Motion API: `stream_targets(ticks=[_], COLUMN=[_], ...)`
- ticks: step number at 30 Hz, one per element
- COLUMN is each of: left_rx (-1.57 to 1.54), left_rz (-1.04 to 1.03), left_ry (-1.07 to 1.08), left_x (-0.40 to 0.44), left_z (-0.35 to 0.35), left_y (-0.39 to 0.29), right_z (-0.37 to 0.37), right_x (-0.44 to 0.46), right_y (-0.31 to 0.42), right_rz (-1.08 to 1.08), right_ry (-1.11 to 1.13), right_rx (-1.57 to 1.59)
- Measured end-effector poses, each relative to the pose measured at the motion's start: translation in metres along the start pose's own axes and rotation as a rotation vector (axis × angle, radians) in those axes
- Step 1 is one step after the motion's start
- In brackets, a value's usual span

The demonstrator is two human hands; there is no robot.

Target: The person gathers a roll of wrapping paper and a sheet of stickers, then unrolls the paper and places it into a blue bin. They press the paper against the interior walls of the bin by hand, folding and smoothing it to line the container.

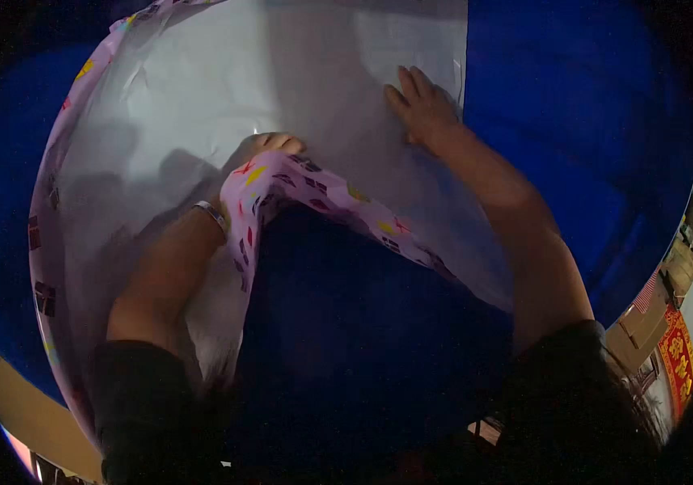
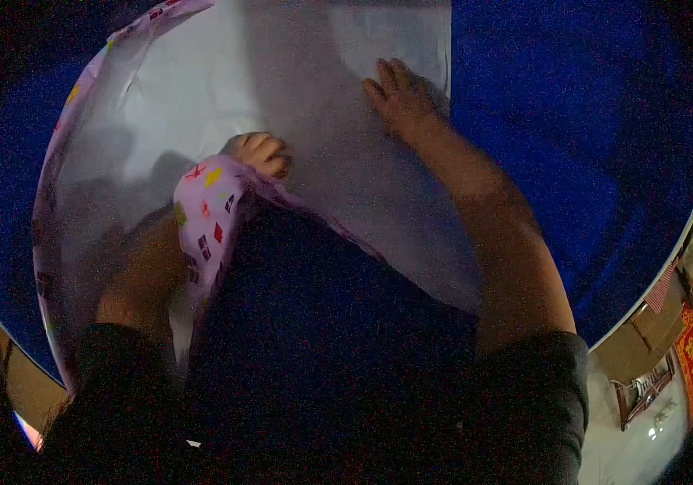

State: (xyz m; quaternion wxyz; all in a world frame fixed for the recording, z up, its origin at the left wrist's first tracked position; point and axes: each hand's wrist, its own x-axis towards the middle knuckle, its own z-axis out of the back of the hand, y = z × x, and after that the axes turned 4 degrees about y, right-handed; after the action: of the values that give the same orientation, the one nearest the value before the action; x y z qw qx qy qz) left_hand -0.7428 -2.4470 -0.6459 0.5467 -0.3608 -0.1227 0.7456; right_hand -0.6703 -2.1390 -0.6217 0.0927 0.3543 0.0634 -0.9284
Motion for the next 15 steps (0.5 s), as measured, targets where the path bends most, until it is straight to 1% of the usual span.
stream_targets(ticks=[1, 3, 5, 6, 7, 8, 9, 10, 11, 13, 15], left_rx=[-0.005, 0.044, 0.007, 0.085, 0.085, 0.148, 0.211, 0.315, 0.313, 0.269, 0.315], left_rz=[-0.003, -0.007, -0.185, -0.265, -0.267, -0.281, -0.291, -0.225, -0.223, -0.242, -0.252], left_ry=[0.004, 0.239, -0.098, -0.063, -0.066, -0.097, -0.12, -0.024, -0.025, 0.031, 0.045], left_x=[0.007, 0.031, 0.035, 0.034, 0.035, 0.03, 0.027, 0.025, 0.026, 0.029, 0.037], left_z=[0.015, 0.039, 0.01, 0.02, 0.017, 0.002, 0.009, 0.013, 0.016, 0.021, 0.025], left_y=[-0.01, -0.025, -0.016, -0.026, -0.031, -0.025, -0.043, -0.05, -0.052, -0.062, -0.067], right_z=[-0.001, -0.002, -0.001, -0.001, 0.002, -0.002, -0.001, -0.003, -0.004, 0.016, 0.017], right_x=[0.0, 0.005, 0.011, 0.013, 0.01, 0.014, 0.001, -0.003, -0.005, -0.019, -0.02], right_y=[0.002, 0.0, 0.005, 0.007, 0.0, 0.001, -0.006, -0.007, -0.009, -0.009, -0.012], right_rz=[0.011, 0.018, 0.021, 0.028, 0.035, 0.035, 0.042, 0.049, 0.051, 0.035, 0.045], right_ry=[-0.037, -0.028, -0.016, -0.042, -0.066, -0.065, -0.139, -0.214, -0.212, -0.036, -0.032], right_rx=[-0.043, -0.024, -0.006, -0.027, -0.048, -0.053, -0.067, -0.078, -0.079, 0.0, 0.028])
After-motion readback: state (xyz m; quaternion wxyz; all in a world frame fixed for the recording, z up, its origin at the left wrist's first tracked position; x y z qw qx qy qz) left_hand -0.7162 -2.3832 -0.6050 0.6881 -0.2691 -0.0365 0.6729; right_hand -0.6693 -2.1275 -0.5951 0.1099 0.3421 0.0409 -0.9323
